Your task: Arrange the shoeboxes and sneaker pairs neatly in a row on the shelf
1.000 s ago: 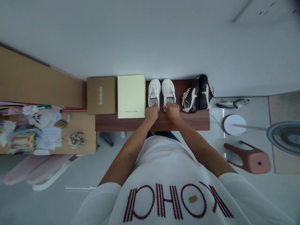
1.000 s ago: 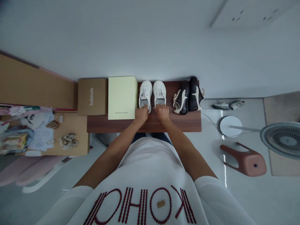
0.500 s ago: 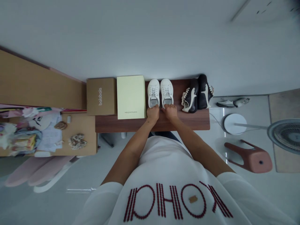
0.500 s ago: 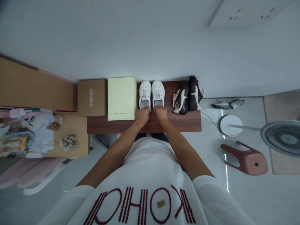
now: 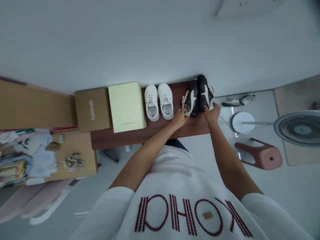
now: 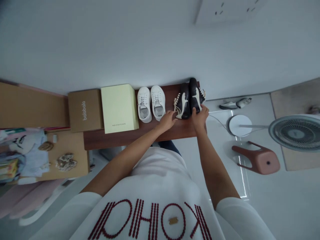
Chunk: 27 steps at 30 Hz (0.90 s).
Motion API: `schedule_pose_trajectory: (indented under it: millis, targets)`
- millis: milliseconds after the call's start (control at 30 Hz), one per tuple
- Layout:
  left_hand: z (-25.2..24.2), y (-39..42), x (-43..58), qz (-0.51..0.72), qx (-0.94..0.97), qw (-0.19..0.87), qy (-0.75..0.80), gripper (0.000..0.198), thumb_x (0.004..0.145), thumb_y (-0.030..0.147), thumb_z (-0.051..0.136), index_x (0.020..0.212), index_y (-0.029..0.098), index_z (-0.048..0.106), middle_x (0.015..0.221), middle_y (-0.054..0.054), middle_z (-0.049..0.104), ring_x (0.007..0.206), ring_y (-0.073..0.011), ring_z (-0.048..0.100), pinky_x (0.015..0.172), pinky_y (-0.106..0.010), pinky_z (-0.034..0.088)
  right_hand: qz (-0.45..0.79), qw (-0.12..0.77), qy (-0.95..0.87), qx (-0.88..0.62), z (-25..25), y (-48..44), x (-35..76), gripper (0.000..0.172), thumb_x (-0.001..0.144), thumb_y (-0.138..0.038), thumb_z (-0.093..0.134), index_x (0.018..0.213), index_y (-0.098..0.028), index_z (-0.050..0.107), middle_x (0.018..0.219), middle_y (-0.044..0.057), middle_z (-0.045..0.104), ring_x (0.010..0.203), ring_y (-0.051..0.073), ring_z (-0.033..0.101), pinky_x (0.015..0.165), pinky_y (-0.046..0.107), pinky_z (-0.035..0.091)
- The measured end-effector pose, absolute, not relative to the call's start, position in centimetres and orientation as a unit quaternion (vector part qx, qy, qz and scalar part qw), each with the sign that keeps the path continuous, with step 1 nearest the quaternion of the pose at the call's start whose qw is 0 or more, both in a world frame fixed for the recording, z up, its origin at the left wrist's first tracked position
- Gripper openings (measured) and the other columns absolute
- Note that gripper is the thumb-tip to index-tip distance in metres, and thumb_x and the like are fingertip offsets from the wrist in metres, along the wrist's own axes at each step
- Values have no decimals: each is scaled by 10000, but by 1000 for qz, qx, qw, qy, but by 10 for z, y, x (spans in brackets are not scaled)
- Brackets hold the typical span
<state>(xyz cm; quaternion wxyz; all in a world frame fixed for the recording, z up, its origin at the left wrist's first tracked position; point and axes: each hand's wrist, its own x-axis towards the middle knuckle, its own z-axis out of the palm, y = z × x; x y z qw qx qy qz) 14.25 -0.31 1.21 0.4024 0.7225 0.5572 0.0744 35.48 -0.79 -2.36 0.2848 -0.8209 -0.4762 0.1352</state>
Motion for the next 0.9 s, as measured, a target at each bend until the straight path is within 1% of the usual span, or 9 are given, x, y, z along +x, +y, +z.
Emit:
schedule_pose_trajectory:
  millis: [67,133,200,267,333,467,567,733,900]
  targets:
    - [1,1,166,53,701,442,557,538,948,241,693,1441,103,528,1432,-235,583,1315,-313,608,1097,-392,467,193,242,-431,-847,-36,0,385,585,810,-421,697,1275,-79,611,1259,221,655,1224,360,587,1085,550,460]
    - [-10,6,182,22,691,459,557,553,939,247,711,1442,103,531,1439,-234,595,1328,-310,607,1099,-382,467,281,199,-429,-835,-44,7,404,586,732,-481,764,1182,-121,657,1113,147,705,1080,336,644,994,519,519]
    - [-17,10,191,-10,689,457,563,523,942,264,711,1420,114,560,1417,-222,630,1321,-309,617,1084,-371,476,330,169,-449,-813,-48,11,413,564,693,-552,792,1078,-154,683,951,77,714,936,301,660,899,472,546]
    - [-20,13,192,-38,694,443,566,461,957,296,694,1372,116,604,1363,-214,676,1292,-314,642,1050,-368,493,325,150,-475,-804,-46,13,415,555,684,-607,800,1008,-170,689,853,42,695,855,279,647,842,437,542]
    - [-18,15,188,-60,710,423,560,404,980,339,661,1322,125,644,1297,-200,718,1253,-322,669,1009,-371,511,303,131,-507,-797,-41,15,414,547,703,-646,794,966,-177,692,812,35,680,824,272,633,816,415,529]
    - [0,18,178,-79,763,368,525,396,1006,432,602,1295,172,674,1221,-164,757,1200,-326,699,975,-387,523,241,105,-589,-764,-30,11,406,552,800,-676,741,996,-161,714,865,94,680,911,308,633,843,409,512]
    - [21,19,181,-93,805,320,490,393,1010,440,586,1285,177,681,1184,-164,763,1177,-331,709,982,-409,523,192,79,-638,-742,-22,2,399,505,892,-637,674,1064,-164,714,921,133,684,967,328,619,863,422,495]
    - [47,22,200,-103,841,272,455,357,1022,322,564,1282,104,676,1114,-206,759,1174,-347,711,984,-434,538,142,5,-698,-702,-12,-10,392,372,976,-484,621,1092,-139,697,1008,196,718,1043,352,594,871,420,426]
    - [51,31,214,-112,834,261,472,297,1009,159,518,1205,64,721,1059,-214,765,1165,-340,717,983,-436,553,123,-48,-715,-686,-11,-7,392,277,988,-387,615,1085,-138,688,1067,199,734,1059,330,574,851,387,373]
